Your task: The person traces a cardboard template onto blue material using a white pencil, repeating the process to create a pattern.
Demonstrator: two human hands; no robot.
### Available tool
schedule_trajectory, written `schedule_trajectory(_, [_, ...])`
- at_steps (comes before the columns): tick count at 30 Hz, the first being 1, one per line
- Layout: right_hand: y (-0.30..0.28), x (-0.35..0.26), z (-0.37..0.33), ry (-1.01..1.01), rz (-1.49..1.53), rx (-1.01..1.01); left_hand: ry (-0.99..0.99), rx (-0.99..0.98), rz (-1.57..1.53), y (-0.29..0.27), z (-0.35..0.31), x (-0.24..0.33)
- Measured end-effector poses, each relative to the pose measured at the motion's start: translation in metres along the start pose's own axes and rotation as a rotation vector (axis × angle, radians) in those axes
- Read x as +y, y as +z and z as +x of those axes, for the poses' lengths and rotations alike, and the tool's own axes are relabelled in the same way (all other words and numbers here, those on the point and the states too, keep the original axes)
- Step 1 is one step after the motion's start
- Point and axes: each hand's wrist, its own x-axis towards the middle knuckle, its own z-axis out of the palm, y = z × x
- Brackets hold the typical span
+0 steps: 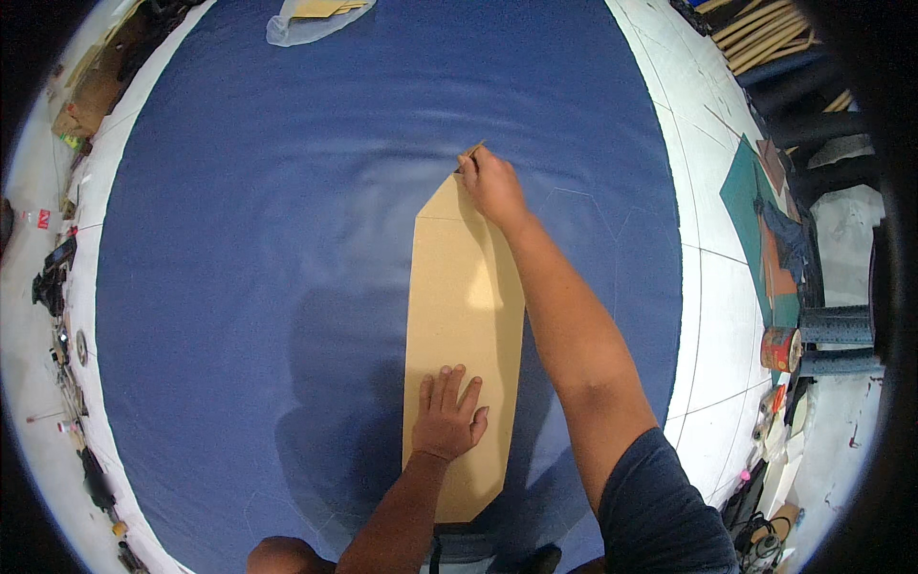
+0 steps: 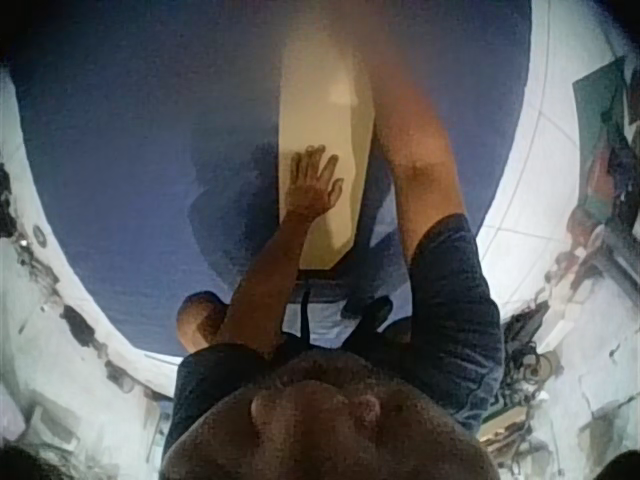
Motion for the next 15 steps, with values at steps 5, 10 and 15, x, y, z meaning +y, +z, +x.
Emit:
schedule_trajectory(5, [-0.001,0.007,-0.006,-0.052,0.075,0.040,0.014,0.039,-0.026,0.002,0.001,-0.001])
schedule_trajectory(10, [-0.020,0.022,-0.017,0.070,0.025,0.084,-0.004,-0.008,-0.023,-0.002,0.001,-0.002])
schedule_trajectory(15, [-0.031,0.040,-0.020,0.178,0.106,0.124,0.007,0.009,-0.026,0.002,0.003,-0.001])
